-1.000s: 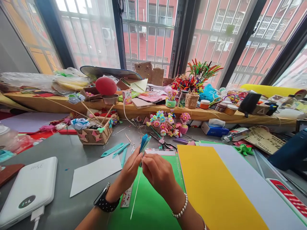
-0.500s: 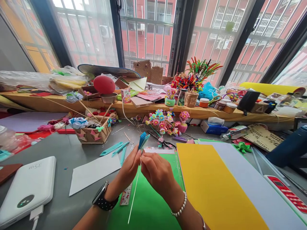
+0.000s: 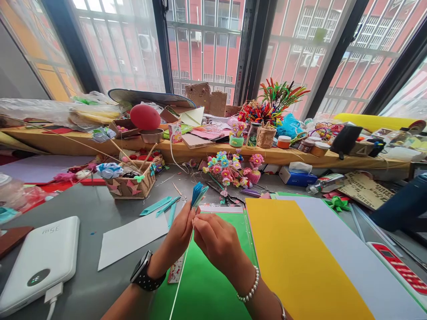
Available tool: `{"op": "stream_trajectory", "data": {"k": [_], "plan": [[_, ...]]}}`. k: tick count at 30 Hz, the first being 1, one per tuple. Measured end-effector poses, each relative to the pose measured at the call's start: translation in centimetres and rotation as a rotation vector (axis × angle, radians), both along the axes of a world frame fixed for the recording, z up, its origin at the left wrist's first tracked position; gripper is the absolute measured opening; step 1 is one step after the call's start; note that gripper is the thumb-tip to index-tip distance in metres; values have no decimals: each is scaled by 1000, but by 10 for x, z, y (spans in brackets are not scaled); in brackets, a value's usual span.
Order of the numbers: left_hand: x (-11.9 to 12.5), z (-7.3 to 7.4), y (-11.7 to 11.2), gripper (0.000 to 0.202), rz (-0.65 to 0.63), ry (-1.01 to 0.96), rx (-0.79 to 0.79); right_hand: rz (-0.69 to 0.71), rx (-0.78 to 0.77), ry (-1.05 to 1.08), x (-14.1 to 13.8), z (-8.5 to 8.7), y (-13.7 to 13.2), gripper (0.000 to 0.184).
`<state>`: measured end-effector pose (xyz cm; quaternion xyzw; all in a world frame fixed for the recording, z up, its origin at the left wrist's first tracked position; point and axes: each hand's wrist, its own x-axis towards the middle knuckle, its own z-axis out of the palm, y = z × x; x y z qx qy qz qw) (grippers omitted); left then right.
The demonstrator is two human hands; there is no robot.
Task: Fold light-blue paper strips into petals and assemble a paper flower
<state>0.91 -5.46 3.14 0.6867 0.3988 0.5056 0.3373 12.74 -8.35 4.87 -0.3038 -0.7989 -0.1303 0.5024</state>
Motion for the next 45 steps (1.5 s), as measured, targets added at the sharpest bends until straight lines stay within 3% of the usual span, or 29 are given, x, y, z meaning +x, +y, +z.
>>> {"op": "stream_trajectory", "data": {"k": [8,16,24,34,42,45], "plan": [[0,5,-1,27,-6,31,15,-2,6,6,0,1,-2,17],[2,5,-3,27,94,22,-29,-4,7,-35,-2,0,-2,16],[5,3,-1,38,44,17,-61,-16,18,-42,-2,-1,-2,16],[4,-5,1,26,203,178,38,6,4,-69,-4,-1,-5,16],[0,7,2,28,-29,66,-33,-41,-35,40,-1,0,-1,14],[-5,10,5,29,-45,18,-84,-64,-117,123,3,1,4,11]]}}
